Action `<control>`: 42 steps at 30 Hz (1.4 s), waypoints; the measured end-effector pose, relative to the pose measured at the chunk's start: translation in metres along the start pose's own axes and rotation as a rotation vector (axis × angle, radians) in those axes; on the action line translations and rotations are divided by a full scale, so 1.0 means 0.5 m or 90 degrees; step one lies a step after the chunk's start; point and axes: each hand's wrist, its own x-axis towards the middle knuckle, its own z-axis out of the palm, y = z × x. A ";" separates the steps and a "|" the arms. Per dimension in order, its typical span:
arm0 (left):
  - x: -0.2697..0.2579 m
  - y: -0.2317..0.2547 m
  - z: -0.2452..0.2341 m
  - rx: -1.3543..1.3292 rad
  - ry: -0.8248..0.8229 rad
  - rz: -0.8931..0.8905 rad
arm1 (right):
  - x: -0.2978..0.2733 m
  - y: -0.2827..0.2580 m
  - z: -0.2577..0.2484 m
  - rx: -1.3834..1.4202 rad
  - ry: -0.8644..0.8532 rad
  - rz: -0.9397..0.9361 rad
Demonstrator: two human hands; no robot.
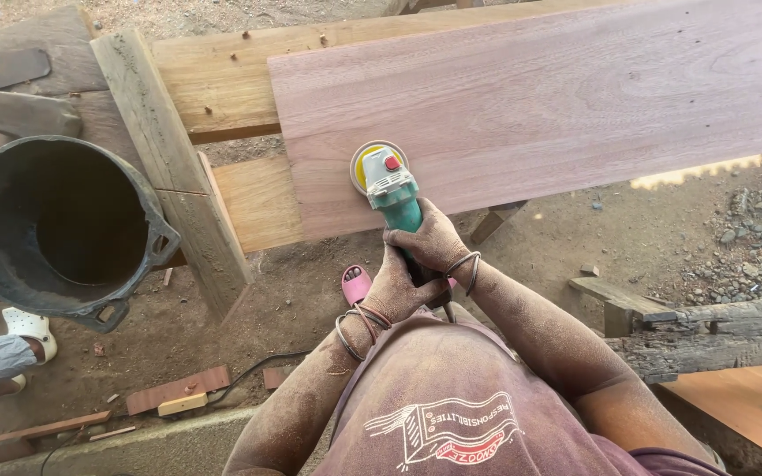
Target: Sanding a wooden board using an angle grinder with a sanding disc.
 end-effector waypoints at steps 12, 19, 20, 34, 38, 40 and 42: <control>0.059 -0.015 0.083 0.045 0.002 0.043 | -0.008 0.052 -0.083 0.018 0.028 0.006; 0.093 -0.004 0.130 0.038 -0.025 0.013 | -0.005 0.095 -0.129 0.030 0.037 0.005; 0.097 0.001 0.136 0.039 -0.027 0.013 | -0.005 0.100 -0.138 0.032 0.039 0.005; 0.170 0.042 0.241 0.068 -0.054 -0.025 | -0.013 0.163 -0.259 0.059 0.056 0.024; 0.196 0.027 0.273 0.086 -0.056 0.010 | -0.012 0.196 -0.290 0.063 0.071 0.015; 0.209 0.025 0.290 0.071 -0.068 0.017 | -0.014 0.207 -0.306 0.062 0.073 0.013; 0.219 0.021 0.307 0.065 -0.071 0.023 | -0.017 0.217 -0.321 0.060 0.077 0.025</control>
